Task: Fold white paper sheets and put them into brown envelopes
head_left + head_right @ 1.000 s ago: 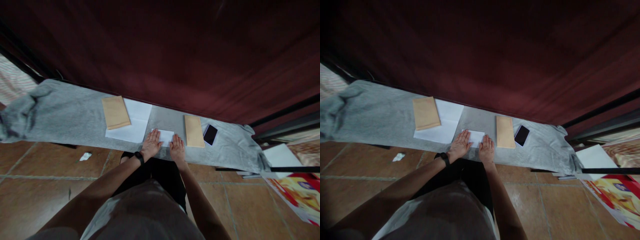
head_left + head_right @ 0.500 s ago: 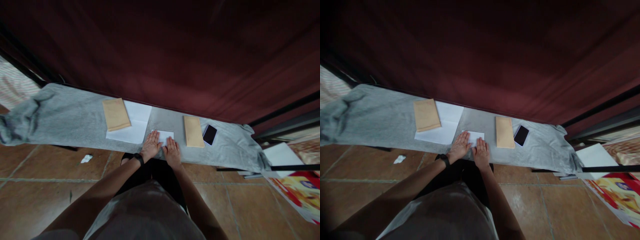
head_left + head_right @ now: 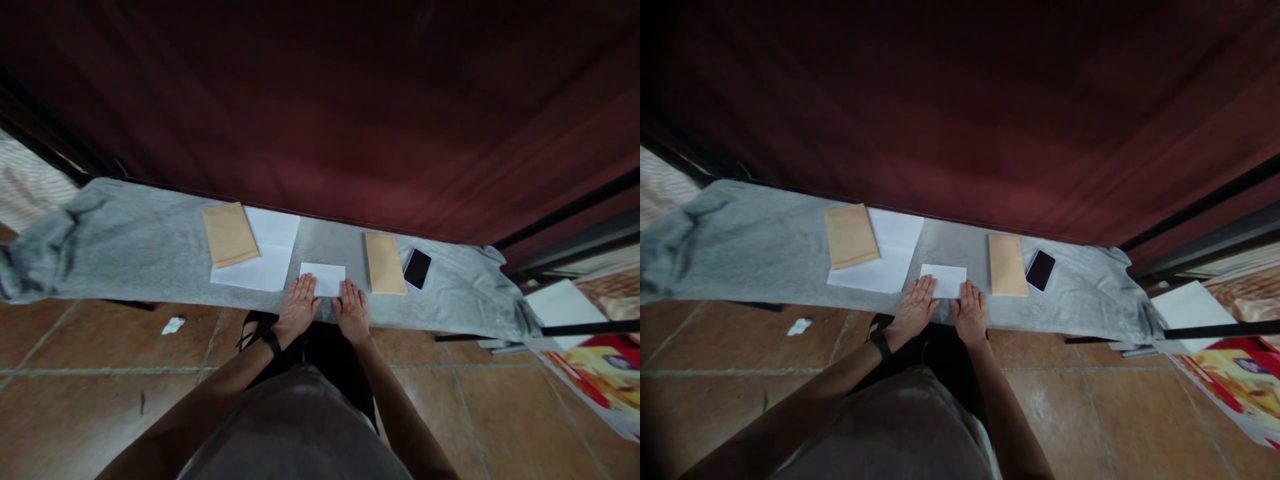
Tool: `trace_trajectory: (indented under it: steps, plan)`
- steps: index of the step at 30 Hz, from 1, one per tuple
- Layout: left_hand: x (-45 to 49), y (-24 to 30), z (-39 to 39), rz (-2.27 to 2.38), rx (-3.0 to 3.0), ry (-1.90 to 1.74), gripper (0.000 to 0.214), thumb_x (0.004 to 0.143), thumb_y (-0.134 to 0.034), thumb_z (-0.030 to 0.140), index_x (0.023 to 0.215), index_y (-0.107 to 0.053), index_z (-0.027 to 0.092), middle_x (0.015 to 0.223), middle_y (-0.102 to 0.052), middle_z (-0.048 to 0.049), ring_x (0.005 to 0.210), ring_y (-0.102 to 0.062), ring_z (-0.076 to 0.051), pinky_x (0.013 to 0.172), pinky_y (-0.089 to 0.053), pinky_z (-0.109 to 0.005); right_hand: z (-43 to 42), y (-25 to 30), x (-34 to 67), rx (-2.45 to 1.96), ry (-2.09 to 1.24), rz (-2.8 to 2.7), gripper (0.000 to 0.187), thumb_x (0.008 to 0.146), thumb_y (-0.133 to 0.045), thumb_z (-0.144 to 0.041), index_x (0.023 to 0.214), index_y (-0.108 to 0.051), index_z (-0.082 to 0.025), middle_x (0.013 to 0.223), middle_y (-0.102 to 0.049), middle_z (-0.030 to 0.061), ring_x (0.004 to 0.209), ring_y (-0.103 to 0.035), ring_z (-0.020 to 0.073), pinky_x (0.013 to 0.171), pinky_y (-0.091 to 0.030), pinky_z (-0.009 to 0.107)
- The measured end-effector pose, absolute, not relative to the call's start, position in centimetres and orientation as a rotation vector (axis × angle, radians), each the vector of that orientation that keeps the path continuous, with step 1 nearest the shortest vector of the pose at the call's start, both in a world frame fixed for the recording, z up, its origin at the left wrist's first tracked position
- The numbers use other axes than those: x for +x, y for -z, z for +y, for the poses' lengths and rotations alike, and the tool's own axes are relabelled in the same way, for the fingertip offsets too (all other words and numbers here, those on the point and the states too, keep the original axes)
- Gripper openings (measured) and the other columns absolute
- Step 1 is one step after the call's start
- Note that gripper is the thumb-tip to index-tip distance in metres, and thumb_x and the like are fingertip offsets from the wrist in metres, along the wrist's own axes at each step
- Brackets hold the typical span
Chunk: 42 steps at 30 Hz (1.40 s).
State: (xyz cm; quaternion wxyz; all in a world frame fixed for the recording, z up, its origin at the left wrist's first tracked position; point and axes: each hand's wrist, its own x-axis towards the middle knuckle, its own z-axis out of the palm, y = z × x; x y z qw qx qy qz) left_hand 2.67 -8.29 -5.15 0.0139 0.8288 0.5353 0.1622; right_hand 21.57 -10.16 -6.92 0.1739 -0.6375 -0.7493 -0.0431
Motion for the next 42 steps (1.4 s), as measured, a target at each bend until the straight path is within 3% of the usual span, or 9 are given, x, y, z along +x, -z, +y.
trace_trajectory:
  steps: [12, 18, 25, 42]
  plan:
    - [1.7, 5.1, -9.3, 1.612, 2.611, -0.419, 0.068, 0.102, -0.035, 0.047, 0.153, -0.034, 0.002, 0.16, -0.033, -0.0212, 0.153, -0.024, -0.028, 0.125, -0.024, -0.046, -10.2, 6.9, 21.6, -1.81, 0.116, -2.114, 0.057, 0.107, -0.034, -0.039, 0.156, -0.033, -0.009, 0.155, -0.044, 0.0183, 0.144, -0.041, 0.0273, 0.118, -0.03, 0.049]
    - [2.5, 4.6, -7.8, 1.733, 2.511, -0.389, 0.065, 0.102, -0.03, 0.04, 0.153, -0.033, 0.0, 0.159, -0.033, -0.0225, 0.152, -0.025, -0.029, 0.124, -0.024, -0.05, -10.2, 6.7, 21.4, -1.818, 0.103, -2.108, 0.057, 0.107, -0.034, -0.039, 0.155, -0.035, -0.008, 0.155, -0.045, 0.0183, 0.142, -0.042, 0.028, 0.118, -0.029, 0.048]
    - [6.7, 5.0, -4.6, 1.608, 2.562, -0.362, 0.056, 0.101, -0.031, 0.031, 0.153, -0.038, 0.011, 0.163, -0.033, -0.0125, 0.153, -0.023, -0.026, 0.125, -0.021, -0.048, -10.2, 6.8, 21.4, -1.831, 0.111, -2.108, 0.055, 0.107, -0.032, -0.037, 0.153, -0.038, -0.009, 0.155, -0.045, 0.0175, 0.143, -0.041, 0.028, 0.118, -0.027, 0.049]
    - [3.1, 5.3, -3.8, 1.661, 2.544, -0.357, 0.062, 0.102, -0.031, 0.039, 0.155, -0.033, 0.006, 0.164, -0.027, -0.0161, 0.154, -0.019, -0.026, 0.125, -0.021, -0.045, -10.1, 6.4, 21.3, -1.855, 0.063, -2.07, 0.055, 0.107, -0.033, -0.038, 0.153, -0.039, -0.009, 0.155, -0.045, 0.0177, 0.145, -0.039, 0.0282, 0.119, -0.029, 0.049]
